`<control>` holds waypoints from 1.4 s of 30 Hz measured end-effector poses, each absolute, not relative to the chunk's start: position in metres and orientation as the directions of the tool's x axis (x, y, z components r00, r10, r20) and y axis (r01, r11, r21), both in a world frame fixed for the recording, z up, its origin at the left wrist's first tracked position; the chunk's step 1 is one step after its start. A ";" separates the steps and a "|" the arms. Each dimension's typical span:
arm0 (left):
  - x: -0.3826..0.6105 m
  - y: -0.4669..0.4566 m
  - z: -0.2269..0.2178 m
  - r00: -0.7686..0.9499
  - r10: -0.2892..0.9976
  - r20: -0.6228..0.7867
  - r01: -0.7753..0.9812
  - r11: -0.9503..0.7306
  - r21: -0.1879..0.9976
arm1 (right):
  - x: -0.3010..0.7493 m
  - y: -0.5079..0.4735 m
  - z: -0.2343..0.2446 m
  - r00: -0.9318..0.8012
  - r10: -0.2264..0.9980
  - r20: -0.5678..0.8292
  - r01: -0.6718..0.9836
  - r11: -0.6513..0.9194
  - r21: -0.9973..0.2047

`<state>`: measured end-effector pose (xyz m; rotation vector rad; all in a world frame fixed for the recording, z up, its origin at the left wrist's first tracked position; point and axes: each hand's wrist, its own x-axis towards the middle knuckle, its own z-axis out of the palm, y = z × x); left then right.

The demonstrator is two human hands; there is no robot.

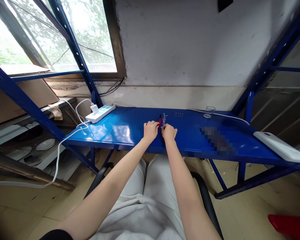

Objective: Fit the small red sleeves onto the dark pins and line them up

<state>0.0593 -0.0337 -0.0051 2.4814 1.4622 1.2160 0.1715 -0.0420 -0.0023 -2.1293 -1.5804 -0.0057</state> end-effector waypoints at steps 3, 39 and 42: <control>0.057 -0.036 -0.003 0.219 0.766 0.604 0.725 -0.542 0.425 | 0.171 -0.041 -0.002 0.331 0.900 0.285 0.901 -0.211 -0.378; 0.048 -0.036 0.002 -0.009 0.689 0.725 0.429 -0.652 0.625 | 0.164 -0.047 -0.001 0.049 0.874 0.484 0.987 0.033 -0.160; 0.048 -0.038 0.004 0.040 0.677 0.735 0.442 -0.672 0.595 | 0.163 -0.048 0.001 0.030 0.867 0.498 0.983 0.065 -0.172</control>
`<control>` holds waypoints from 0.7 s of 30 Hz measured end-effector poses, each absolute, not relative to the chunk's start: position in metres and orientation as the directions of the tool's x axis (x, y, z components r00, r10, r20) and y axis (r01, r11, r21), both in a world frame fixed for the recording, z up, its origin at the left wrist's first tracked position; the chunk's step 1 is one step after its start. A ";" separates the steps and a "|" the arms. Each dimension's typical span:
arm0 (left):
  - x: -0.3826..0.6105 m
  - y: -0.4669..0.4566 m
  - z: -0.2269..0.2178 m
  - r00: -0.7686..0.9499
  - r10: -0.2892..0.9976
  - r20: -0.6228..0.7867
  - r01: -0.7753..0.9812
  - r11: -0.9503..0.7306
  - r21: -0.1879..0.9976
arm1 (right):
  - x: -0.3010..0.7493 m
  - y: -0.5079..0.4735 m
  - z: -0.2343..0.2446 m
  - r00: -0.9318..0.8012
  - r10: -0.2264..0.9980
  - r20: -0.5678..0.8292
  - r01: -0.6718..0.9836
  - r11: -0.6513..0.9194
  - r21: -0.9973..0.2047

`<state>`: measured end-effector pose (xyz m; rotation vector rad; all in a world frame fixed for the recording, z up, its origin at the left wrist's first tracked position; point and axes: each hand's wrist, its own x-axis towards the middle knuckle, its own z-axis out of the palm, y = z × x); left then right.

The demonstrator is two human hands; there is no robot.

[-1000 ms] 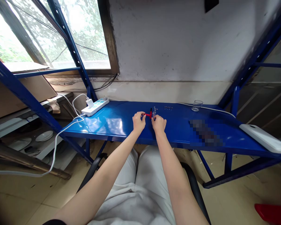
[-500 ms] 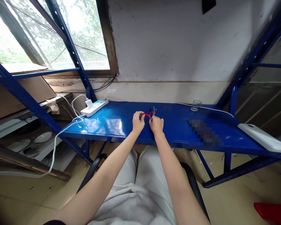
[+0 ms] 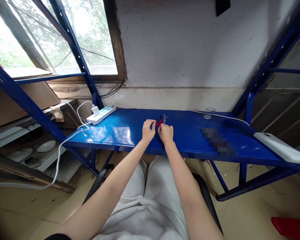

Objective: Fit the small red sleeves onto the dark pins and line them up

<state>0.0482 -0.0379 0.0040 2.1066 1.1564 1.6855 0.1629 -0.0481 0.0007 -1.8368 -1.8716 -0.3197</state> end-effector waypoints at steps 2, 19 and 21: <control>0.049 -0.039 0.005 0.082 0.668 0.739 0.442 -0.689 0.574 | 0.163 -0.049 0.002 0.030 0.861 0.508 0.978 0.078 -0.191; 0.049 -0.033 -0.001 -0.016 0.727 0.686 0.322 -0.646 0.692 | 0.164 -0.048 -0.003 -0.057 0.754 0.655 0.886 0.341 -0.315; 0.049 -0.032 -0.001 -0.036 0.748 0.663 0.286 -0.628 0.723 | 0.164 -0.047 -0.003 -0.066 0.755 0.652 0.873 0.360 -0.329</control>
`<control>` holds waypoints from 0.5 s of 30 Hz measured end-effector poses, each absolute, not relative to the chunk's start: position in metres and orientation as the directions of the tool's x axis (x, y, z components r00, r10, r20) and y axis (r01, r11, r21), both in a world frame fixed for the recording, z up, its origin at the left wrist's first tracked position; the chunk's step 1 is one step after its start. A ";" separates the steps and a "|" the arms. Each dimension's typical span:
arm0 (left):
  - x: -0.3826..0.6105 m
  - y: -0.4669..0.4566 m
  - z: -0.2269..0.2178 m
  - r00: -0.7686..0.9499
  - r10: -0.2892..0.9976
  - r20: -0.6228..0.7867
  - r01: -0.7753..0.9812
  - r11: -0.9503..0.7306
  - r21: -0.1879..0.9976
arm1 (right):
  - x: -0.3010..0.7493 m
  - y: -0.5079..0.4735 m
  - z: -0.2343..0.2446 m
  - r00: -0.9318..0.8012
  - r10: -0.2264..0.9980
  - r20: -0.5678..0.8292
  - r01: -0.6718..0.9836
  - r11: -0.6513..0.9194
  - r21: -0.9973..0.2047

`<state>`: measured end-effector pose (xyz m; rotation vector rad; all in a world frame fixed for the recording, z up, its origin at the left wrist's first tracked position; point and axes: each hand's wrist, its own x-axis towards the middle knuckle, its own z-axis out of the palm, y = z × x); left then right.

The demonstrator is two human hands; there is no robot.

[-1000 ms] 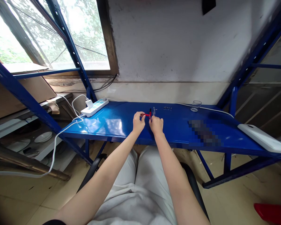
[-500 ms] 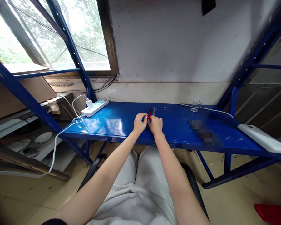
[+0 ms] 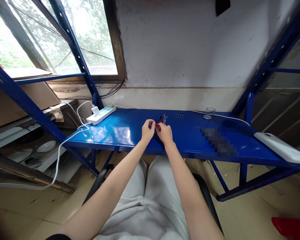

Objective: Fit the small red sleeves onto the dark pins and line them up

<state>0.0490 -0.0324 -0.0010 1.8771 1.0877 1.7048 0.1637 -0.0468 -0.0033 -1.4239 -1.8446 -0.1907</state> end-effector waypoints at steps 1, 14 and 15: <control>0.049 -0.032 -0.001 -0.044 0.756 0.653 0.267 -0.621 0.737 | 0.164 -0.046 -0.003 -0.066 0.755 0.652 0.869 0.365 -0.334; 0.033 -0.023 0.002 0.070 0.872 0.484 0.089 -0.489 0.868 | 0.158 -0.049 0.000 -0.082 0.749 0.657 0.838 0.409 -0.362; 0.030 -0.023 0.003 0.086 0.870 0.486 0.103 -0.493 0.864 | 0.157 -0.049 0.000 -0.091 0.753 0.652 0.830 0.419 -0.368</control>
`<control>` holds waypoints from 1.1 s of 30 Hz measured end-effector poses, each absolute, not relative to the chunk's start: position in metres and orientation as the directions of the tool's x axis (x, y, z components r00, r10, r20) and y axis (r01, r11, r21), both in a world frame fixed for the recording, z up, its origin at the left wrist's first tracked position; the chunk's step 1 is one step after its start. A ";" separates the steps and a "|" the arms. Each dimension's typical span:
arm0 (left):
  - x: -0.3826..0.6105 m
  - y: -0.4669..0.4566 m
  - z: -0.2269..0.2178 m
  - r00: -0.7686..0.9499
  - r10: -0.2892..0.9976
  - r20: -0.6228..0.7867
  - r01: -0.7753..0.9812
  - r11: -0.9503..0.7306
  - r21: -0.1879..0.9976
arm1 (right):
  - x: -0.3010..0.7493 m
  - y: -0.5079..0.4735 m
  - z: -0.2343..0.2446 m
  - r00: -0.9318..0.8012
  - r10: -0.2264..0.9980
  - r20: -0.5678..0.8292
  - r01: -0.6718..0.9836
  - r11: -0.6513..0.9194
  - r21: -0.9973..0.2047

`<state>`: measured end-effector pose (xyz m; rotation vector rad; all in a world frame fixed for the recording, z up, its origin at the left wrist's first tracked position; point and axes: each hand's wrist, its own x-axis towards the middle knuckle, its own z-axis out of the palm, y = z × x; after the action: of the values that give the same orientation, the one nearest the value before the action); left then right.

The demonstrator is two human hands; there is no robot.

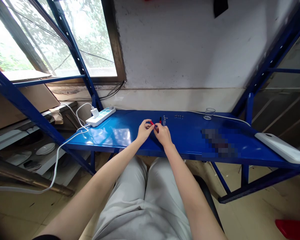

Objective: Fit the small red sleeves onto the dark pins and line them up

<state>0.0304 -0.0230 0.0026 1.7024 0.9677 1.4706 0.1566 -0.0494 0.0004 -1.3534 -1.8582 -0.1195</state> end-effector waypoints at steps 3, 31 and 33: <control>0.023 -0.022 0.007 0.143 0.849 0.509 0.158 -0.528 0.835 | 0.154 -0.051 0.001 -0.118 0.765 0.633 0.804 0.448 -0.391; -0.064 0.035 0.004 -0.067 0.948 0.311 0.878 -0.092 0.470 | 0.154 -0.055 0.001 -0.032 0.766 0.642 0.754 0.440 -0.487; -0.064 0.037 0.002 -0.082 0.947 0.311 0.875 -0.081 0.477 | 0.157 -0.052 0.004 0.049 0.713 0.699 0.747 0.438 -0.500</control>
<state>-0.0643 0.0374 0.0023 2.0411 2.0423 0.8829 0.1569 -0.0524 0.0041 -1.2841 -1.6713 -0.0410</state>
